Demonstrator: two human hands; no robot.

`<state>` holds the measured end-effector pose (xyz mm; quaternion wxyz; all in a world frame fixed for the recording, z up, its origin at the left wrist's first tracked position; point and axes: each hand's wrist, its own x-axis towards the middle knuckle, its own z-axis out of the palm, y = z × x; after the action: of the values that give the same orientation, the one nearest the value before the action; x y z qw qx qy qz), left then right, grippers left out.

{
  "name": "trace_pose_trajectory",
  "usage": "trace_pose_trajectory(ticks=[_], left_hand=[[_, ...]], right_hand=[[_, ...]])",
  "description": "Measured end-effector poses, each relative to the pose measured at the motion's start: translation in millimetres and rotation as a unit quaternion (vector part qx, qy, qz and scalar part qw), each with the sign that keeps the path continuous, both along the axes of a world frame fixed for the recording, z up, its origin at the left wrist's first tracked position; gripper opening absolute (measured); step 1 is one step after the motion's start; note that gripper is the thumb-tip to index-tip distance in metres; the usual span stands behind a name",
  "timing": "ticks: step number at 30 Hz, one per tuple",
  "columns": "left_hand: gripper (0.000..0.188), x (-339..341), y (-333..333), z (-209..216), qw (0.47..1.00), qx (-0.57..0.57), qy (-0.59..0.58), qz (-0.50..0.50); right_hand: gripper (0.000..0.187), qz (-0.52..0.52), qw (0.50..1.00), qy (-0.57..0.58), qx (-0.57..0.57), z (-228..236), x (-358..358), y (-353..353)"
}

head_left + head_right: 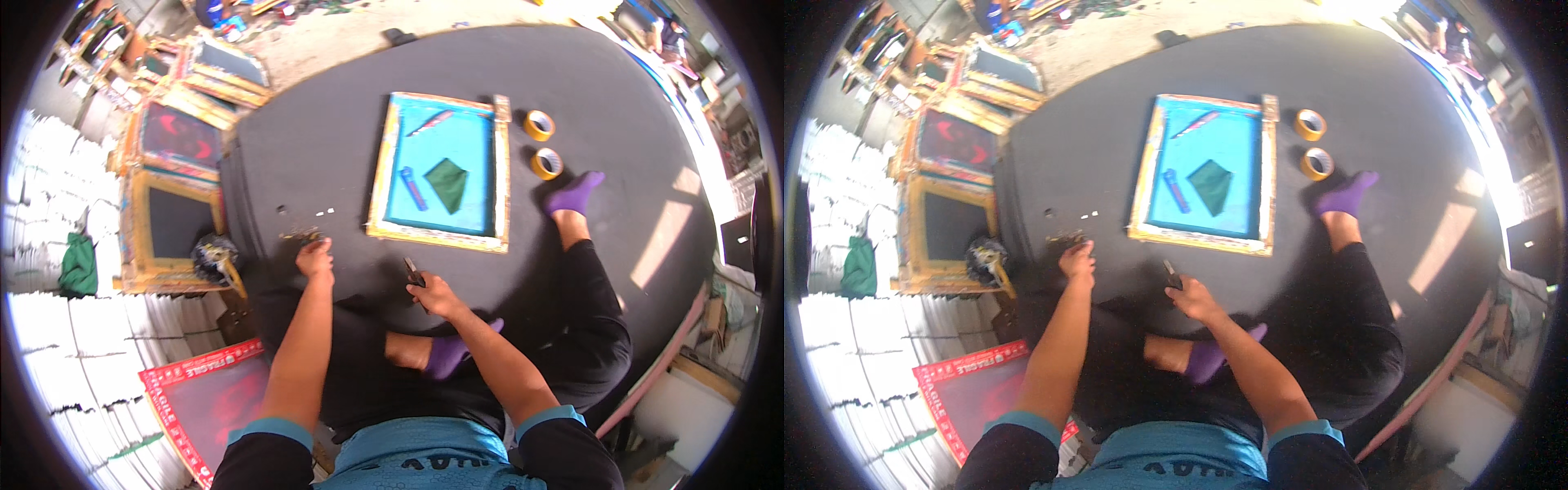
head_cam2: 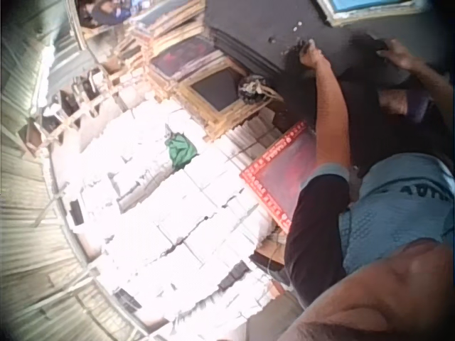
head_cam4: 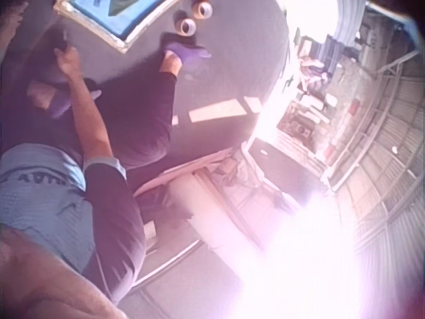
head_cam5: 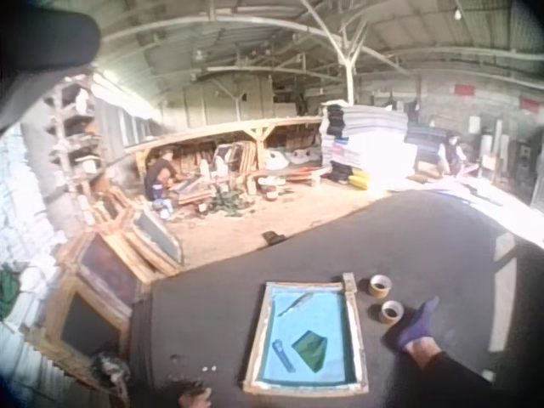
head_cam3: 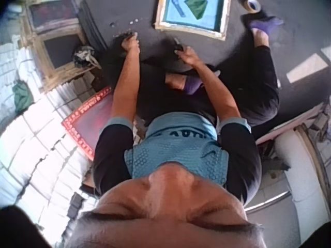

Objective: The person sits on the floor and uses a utility knife to trim the edges of a wooden screen printing frame. They carefully cut along the frame's perimeter, removing excess material.

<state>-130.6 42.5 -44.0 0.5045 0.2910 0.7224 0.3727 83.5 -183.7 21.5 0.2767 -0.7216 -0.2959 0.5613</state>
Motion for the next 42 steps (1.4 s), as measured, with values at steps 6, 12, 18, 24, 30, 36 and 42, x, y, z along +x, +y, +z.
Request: trace_pose_trajectory(ticks=[6,12,18,24,30,36,42], left_hand=[[0.022,57.3,-46.5,18.2,0.826,0.360,0.303,-0.312],[0.041,118.8,-100.0,36.7,0.662,0.435,0.327,-0.515],[0.050,139.1,-114.3,23.1,0.648,0.412,0.331,-0.548],[0.052,137.5,-115.0,24.0,0.645,0.415,0.326,-0.552],[0.051,138.3,-116.8,21.2,0.652,0.420,0.320,-0.544],[0.051,138.1,-116.9,24.9,0.655,0.418,0.316,-0.544],[0.051,135.5,-113.6,24.9,0.651,0.415,0.314,-0.553]], right_hand=[[0.037,-0.203,0.978,-0.004,-0.046,3.0,68.6,-60.9],[0.025,-0.276,0.959,-0.028,-0.067,4.2,117.7,-99.2],[0.023,-0.274,0.960,-0.009,-0.061,-8.7,131.9,-104.6],[0.027,-0.254,0.964,-0.037,-0.074,-16.7,134.5,-100.2],[0.032,-0.231,0.962,-0.057,-0.136,-4.0,139.8,-92.1],[0.036,-0.172,0.954,-0.172,-0.174,10.2,132.1,-88.2],[0.041,-0.148,0.935,-0.286,-0.148,-18.6,122.4,-96.5]])
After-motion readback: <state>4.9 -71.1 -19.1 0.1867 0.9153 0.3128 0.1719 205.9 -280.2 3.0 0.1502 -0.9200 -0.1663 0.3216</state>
